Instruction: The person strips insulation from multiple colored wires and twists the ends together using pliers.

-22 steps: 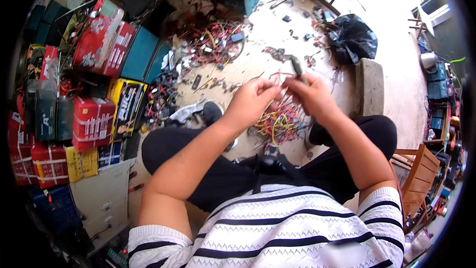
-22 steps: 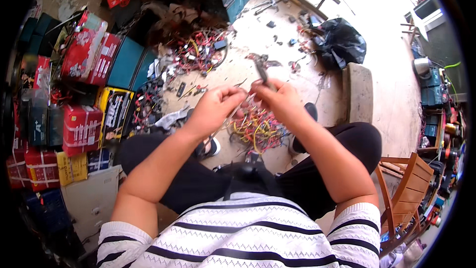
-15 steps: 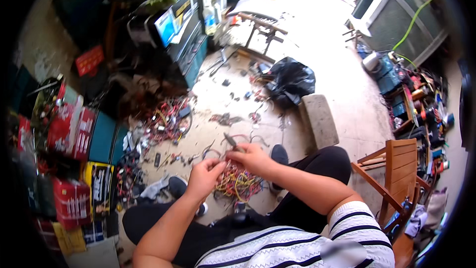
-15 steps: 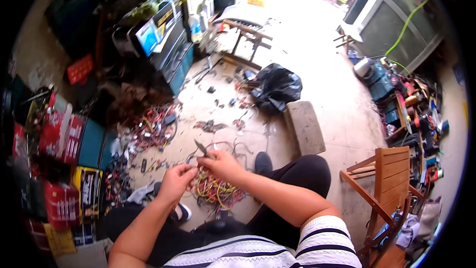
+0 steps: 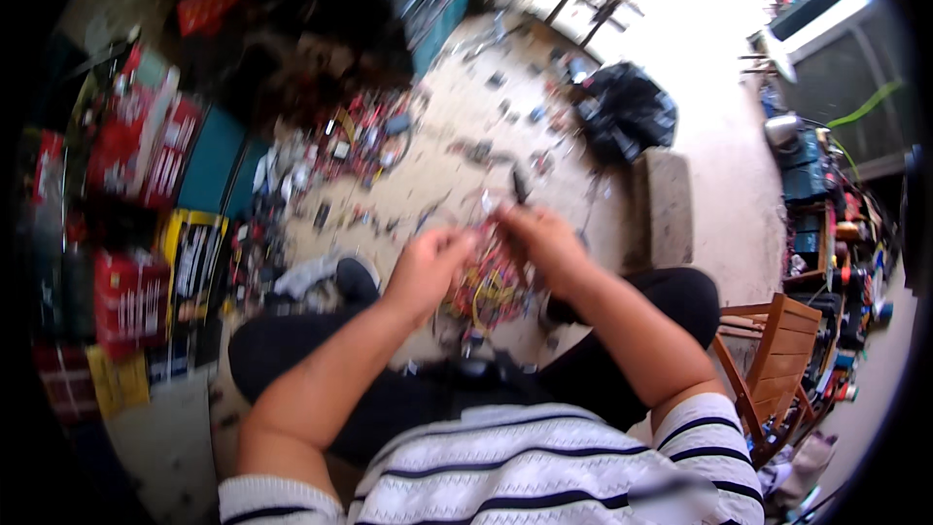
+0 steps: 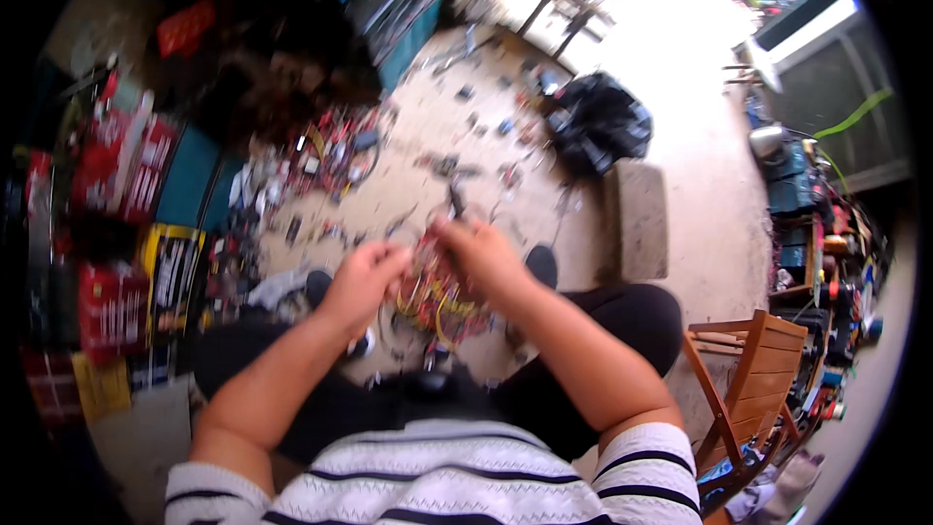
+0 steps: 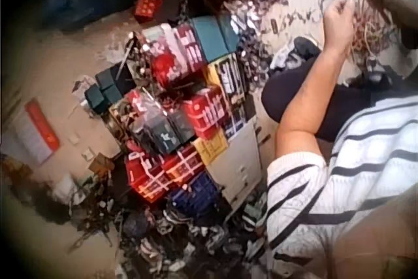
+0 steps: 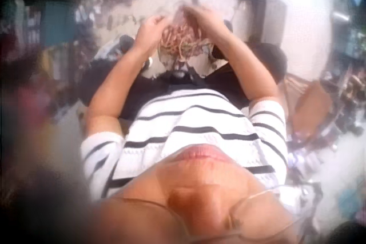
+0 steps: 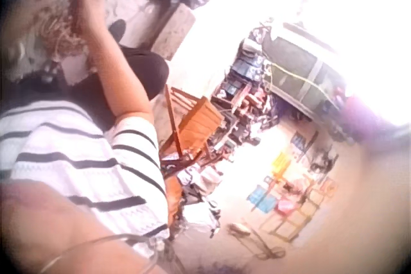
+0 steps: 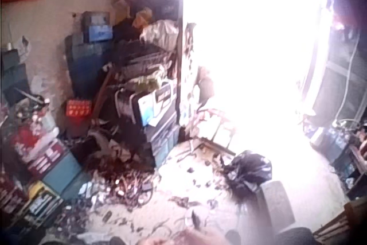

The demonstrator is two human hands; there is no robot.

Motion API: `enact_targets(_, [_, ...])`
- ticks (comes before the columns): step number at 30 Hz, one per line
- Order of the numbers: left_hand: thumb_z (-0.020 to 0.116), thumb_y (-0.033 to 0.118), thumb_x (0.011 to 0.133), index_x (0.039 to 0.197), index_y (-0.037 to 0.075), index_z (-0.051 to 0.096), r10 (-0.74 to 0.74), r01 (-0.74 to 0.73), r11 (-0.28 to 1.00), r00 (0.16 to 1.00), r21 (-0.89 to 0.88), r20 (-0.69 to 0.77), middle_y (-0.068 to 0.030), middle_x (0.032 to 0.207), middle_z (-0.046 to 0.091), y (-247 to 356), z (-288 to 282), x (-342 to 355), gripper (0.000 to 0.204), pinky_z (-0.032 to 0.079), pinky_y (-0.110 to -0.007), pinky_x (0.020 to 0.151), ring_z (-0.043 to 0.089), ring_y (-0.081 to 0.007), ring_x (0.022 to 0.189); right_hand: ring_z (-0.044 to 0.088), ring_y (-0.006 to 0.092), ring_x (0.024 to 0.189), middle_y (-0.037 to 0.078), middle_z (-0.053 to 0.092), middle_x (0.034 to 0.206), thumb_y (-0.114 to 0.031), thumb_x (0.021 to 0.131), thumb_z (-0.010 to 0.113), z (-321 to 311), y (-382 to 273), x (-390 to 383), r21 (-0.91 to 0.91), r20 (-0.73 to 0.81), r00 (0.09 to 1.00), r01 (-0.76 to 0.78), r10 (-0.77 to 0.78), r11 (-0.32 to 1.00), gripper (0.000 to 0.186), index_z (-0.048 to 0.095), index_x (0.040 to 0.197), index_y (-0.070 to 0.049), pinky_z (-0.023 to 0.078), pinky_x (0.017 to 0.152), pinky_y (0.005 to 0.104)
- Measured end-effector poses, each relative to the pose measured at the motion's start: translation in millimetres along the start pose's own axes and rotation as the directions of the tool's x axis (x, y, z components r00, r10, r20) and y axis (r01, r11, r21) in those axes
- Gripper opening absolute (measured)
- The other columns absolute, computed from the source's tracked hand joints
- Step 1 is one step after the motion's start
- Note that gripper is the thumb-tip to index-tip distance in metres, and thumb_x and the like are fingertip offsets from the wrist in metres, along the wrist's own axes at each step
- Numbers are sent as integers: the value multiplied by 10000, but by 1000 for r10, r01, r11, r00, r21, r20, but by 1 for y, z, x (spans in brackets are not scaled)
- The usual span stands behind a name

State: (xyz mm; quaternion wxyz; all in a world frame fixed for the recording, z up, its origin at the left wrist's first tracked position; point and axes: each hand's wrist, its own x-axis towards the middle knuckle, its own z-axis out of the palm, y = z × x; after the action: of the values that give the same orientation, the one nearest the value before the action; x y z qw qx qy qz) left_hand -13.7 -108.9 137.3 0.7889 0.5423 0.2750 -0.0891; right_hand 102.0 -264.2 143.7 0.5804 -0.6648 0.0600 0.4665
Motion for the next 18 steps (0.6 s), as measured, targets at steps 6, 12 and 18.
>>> enact_targets(6, [626, 141, 933, 1034, -20, 637, 160, -142, 981, 976, 130, -144, -15, 856, 654, 3, -15, 3, 190, 426, -177, 609, 539, -27, 689, 627, 150, 781, 66, 656, 908, -186, 960, 517, 3, 13, -12, -98, 199, 975, -85, 103, 992, 269, 614, 1133, -4, 511, 714, 291])
enact_targets(12, [642, 69, 910, 1016, -28, 665, 300, -252, 930, 941, 269, -154, -13, 862, 669, -2, -12, 3, 145, 480, -191, 670, 590, -35, 755, 615, 134, 777, 92, 659, 981, -7, 841, 405, 13, 12, -31, -407, 304, 922, -103, 241, 907, 392, 564, 1199, 19, 507, 596, 285])
enact_targets(18, [653, 72, 891, 970, -11, 655, 345, -240, 860, 924, 451, -167, -28, 839, 678, 0, -6, 1, 115, 492, -212, 644, 601, -43, 733, 578, 128, 644, 110, 662, 1028, -1, 826, 404, 11, 15, -26, -434, 322, 922, -58, 215, 899, 410, 557, 1205, 33, 478, 568, 284])
